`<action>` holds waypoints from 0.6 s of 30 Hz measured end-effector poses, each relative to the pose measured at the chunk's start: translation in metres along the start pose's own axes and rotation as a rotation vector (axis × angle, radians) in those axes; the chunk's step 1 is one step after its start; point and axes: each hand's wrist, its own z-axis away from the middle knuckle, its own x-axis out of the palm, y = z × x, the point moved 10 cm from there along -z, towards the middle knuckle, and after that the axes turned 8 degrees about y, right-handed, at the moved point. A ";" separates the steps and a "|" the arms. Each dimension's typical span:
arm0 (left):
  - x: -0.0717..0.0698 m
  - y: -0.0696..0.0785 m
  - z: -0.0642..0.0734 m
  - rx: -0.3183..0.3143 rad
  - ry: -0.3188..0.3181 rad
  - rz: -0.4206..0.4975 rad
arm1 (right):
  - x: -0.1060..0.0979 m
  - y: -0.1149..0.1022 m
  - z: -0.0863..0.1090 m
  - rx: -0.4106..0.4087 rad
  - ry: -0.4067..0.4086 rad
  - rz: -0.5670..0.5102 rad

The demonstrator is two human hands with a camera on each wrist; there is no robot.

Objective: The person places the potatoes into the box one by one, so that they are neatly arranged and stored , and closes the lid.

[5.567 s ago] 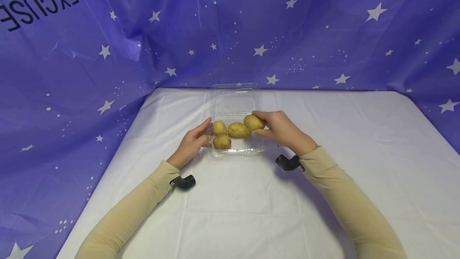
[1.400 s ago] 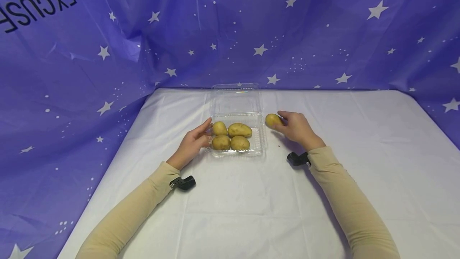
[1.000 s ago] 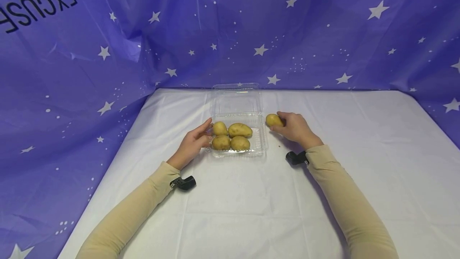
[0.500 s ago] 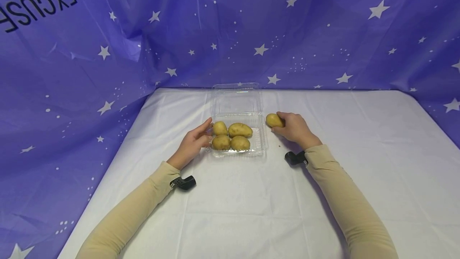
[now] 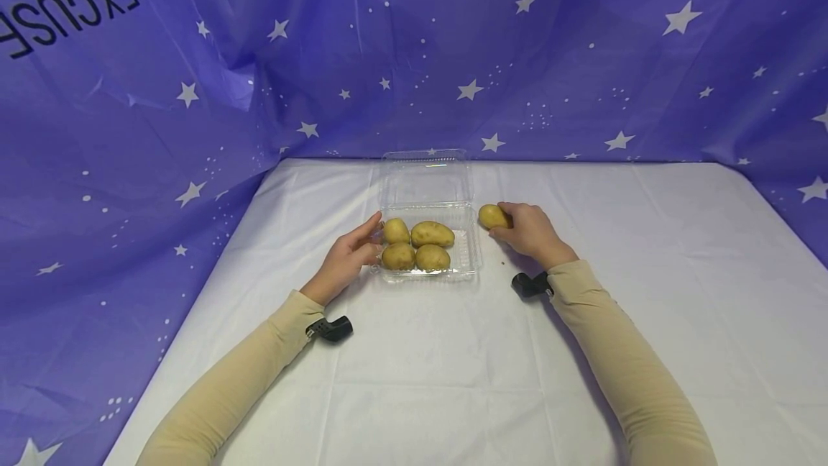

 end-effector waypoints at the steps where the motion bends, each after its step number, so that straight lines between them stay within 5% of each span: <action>1: 0.000 0.000 0.000 0.000 -0.001 0.001 | -0.001 0.000 0.000 -0.002 0.003 -0.001; 18: 0.000 0.000 -0.002 0.025 -0.004 -0.009 | -0.028 -0.016 0.002 -0.057 0.079 -0.058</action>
